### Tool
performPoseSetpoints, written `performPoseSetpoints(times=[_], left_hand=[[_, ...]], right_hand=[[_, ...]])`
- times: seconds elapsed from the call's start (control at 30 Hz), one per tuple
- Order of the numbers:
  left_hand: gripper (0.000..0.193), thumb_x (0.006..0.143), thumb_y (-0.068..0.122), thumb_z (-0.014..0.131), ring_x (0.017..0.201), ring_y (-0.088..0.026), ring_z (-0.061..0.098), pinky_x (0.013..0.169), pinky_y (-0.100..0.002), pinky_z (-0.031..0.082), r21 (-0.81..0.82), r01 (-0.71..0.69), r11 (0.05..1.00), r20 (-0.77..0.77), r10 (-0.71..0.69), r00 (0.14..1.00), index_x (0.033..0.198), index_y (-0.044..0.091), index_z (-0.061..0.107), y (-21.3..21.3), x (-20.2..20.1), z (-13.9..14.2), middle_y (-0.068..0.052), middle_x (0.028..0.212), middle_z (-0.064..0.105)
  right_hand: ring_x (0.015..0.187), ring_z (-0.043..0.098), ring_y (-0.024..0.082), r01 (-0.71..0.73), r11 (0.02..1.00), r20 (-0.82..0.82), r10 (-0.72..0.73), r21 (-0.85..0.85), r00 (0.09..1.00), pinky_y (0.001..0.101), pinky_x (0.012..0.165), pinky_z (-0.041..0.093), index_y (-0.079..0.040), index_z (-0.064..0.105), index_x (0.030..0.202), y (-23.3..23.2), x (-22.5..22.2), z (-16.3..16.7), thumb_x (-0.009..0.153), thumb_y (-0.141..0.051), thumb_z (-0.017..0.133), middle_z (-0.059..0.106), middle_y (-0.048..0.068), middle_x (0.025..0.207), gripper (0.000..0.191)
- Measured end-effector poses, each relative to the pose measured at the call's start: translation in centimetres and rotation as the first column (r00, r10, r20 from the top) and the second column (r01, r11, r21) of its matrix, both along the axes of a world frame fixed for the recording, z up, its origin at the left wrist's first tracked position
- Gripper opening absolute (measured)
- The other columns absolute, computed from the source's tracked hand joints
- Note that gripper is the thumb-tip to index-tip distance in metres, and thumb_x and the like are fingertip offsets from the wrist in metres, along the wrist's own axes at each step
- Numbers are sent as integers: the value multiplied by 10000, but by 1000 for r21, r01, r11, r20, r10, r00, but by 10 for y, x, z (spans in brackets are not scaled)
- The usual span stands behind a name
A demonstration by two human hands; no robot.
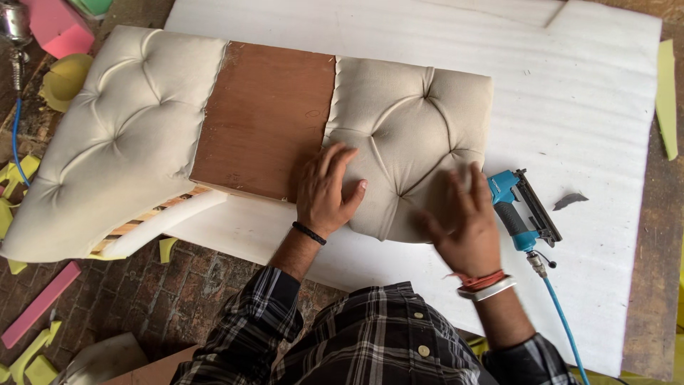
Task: The person upholsters a tufted fabric panel onto a wooden furniture frame. They press and align the fabric over the frame, use a pneumatic nail gun to fasten the fabric edges to the wood, trim excess fabric with scissors, and press the cushion flat while repositioning the piece on the work table.
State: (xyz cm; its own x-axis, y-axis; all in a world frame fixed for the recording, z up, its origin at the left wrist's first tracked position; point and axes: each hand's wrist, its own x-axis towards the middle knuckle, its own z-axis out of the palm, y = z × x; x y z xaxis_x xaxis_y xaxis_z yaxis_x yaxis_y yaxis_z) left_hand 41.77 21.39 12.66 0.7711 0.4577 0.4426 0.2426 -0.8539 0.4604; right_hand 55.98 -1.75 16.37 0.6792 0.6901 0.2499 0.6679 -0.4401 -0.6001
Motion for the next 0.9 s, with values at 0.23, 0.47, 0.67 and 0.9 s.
performPoseSetpoints(times=[0.23, 0.47, 0.67, 0.9], left_hand=[[764, 1044, 567, 463, 1564, -427, 250, 1262, -583, 217, 69, 17, 997, -236, 0, 972, 1639, 119, 297, 1, 7, 2, -188, 1710, 253], [939, 920, 758, 457, 1526, -450, 152, 1204, -621, 162, 98, 97, 990, -509, -34, 860, 1612, 163, 236, -18, 45, 39, -188, 1672, 190], [932, 918, 753, 472, 1528, -416, 189, 1205, -623, 147, 125, 205, 971, -482, -121, 868, 1609, 166, 257, -15, 89, 53, -195, 1664, 207], [783, 981, 665, 471, 1572, -383, 250, 1280, -549, 188, 99, 172, 980, -397, -120, 910, 1611, 220, 335, -8, 95, 41, -151, 1693, 269]], right_hand=[[1520, 189, 395, -150, 967, 245, 199, -204, 949, 681, 1169, 143, -251, 512, 1476, 17, -20, 13, 742, -655, 746, 303, 180, 1628, 870], [1565, 226, 344, -294, 952, 75, 301, -86, 951, 633, 1220, 132, -230, 565, 1446, -10, 2, 13, 766, -484, 795, 382, 115, 1643, 761], [1568, 211, 385, -218, 974, 64, 213, 70, 975, 587, 1231, 148, -89, 441, 1546, -5, 14, -3, 853, -557, 702, 302, 207, 1665, 876], [1565, 206, 384, -92, 995, 110, 96, -35, 989, 598, 1224, 182, -29, 330, 1599, 37, 61, -6, 881, -674, 621, 280, 225, 1672, 1008]])
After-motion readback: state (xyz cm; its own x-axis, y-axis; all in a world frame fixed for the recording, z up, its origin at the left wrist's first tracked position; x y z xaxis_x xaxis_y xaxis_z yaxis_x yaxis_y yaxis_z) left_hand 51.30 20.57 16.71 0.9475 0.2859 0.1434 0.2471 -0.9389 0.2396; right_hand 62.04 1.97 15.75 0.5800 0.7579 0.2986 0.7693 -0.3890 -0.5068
